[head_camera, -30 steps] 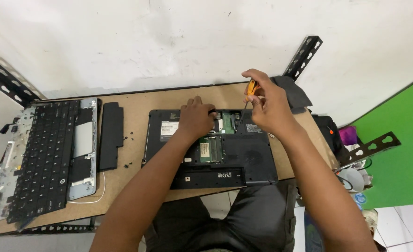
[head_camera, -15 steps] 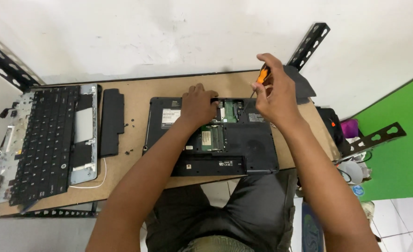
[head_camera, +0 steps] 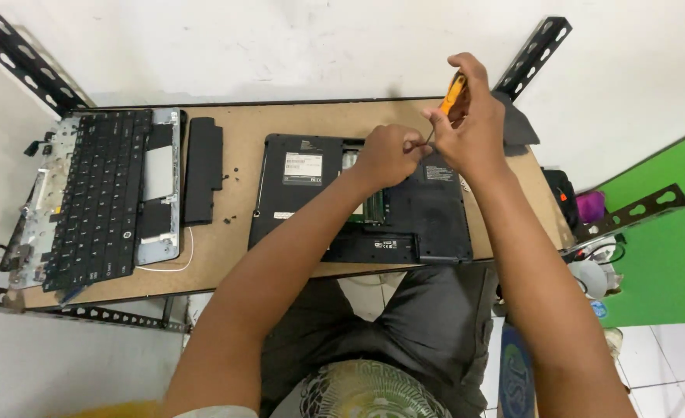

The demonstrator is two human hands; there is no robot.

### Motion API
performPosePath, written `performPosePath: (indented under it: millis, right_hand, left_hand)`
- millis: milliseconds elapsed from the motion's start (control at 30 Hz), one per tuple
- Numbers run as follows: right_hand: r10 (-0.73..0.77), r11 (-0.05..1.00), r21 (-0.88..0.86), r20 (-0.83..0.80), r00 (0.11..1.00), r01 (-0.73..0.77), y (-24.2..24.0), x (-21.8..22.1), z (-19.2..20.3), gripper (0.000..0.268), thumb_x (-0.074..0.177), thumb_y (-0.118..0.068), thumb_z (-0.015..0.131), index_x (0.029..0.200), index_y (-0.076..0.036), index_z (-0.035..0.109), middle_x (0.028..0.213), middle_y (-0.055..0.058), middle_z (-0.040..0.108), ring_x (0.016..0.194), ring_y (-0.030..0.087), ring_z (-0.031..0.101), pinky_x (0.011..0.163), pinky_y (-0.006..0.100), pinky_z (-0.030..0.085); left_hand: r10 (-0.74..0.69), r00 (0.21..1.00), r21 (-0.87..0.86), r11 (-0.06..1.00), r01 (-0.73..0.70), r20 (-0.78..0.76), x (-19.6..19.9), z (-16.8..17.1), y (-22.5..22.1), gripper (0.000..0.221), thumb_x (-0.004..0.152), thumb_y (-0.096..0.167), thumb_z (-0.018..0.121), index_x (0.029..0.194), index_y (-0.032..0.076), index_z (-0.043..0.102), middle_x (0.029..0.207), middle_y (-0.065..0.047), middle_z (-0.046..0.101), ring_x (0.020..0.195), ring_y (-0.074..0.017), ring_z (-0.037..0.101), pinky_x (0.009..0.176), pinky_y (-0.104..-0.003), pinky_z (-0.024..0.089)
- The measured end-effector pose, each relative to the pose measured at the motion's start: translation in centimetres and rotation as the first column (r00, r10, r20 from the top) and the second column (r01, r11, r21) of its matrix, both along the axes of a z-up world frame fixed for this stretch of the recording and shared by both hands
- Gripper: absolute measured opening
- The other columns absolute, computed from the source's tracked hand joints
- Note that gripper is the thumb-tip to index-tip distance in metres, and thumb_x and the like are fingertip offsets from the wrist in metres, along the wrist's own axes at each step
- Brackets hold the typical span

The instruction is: Disassembling a laptop to access internal components using a screwdriver and prying tools

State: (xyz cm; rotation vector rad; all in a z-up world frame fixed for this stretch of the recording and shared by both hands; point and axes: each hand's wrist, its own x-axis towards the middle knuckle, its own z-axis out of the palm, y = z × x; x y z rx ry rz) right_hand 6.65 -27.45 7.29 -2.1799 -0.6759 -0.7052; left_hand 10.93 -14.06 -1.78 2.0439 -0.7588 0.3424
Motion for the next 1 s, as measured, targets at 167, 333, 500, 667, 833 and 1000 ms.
performPosePath:
  millis: [167,333,500,667,833,1000]
  right_hand:
    - [-0.068,0.991,-0.115,0.017,0.998,0.070,-0.1,0.1,0.1,0.057,0.092,-0.010,0.073,0.136,-0.016,0.037,0.069,0.005,0.045,0.056,0.016,0.043,0.053,0.031,0.035]
    - [0.109,0.994,-0.001,0.025,0.994,-0.109,-0.4,-0.4,1.0,0.037,0.104,-0.023,0.046,0.137,-0.007,0.044,0.109,0.016,0.063,0.080,0.022,0.065,0.066,0.030,0.052]
    - [0.123,0.990,0.047,0.128,0.984,-0.130,-1.1,0.4,0.7,0.027,0.096,0.000,0.062,0.123,0.000,0.058,0.115,0.018,0.062,0.090,0.024,0.068,0.073,0.031,0.057]
    - [0.006,0.990,0.141,0.117,0.993,-0.023,-1.5,1.5,-0.4,0.021,0.093,-0.006,0.075,0.108,-0.004,0.061,0.088,0.006,0.057,0.060,0.010,0.047,0.055,0.025,0.041]
    - [0.022,0.991,0.127,0.115,0.993,-0.037,-1.5,1.3,-0.1,0.020,0.093,-0.007,0.074,0.106,-0.004,0.059,0.089,0.006,0.055,0.058,0.010,0.043,0.052,0.024,0.038]
    - [-0.053,0.997,0.070,0.215,0.975,0.039,-1.2,1.4,-0.1,0.020,0.093,-0.012,0.076,0.093,-0.003,0.058,0.081,0.006,0.056,0.056,0.010,0.048,0.051,0.024,0.040]
  left_hand:
    - [0.001,0.997,-0.067,0.998,0.005,0.081,0.5,-0.6,-0.1,0.033,0.077,0.004,0.062,0.049,0.010,0.045,0.052,-0.005,0.058,0.050,-0.0200,0.059,0.047,-0.035,0.037]
    - [-0.067,0.996,-0.029,0.997,0.069,0.064,0.6,-0.5,0.0,0.035,0.080,0.002,0.059,0.051,0.008,0.040,0.054,-0.008,0.053,0.048,-0.0204,0.050,0.046,-0.034,0.031]
    - [-0.087,0.990,-0.028,0.995,0.091,0.114,1.2,-1.2,-0.3,0.047,0.084,0.004,0.059,0.057,0.015,0.022,0.047,-0.001,0.023,0.042,-0.0145,0.023,0.051,-0.032,0.017]
    - [-0.100,0.984,0.019,0.995,0.099,0.149,0.9,-1.2,-0.7,0.035,0.075,0.000,0.050,0.054,0.013,0.025,0.045,-0.003,0.033,0.041,-0.0175,0.027,0.049,-0.032,0.020]
    - [-0.105,0.982,0.027,0.994,0.102,0.155,1.2,-1.6,-0.6,0.036,0.078,0.000,0.051,0.053,0.013,0.029,0.045,-0.003,0.034,0.041,-0.0158,0.027,0.048,-0.031,0.020]
    - [0.025,0.992,-0.013,1.000,-0.024,0.124,-0.3,-0.2,-0.9,0.017,0.081,0.022,0.069,0.069,0.012,0.062,0.055,-0.003,0.061,0.047,-0.0200,0.055,0.047,-0.034,0.039]
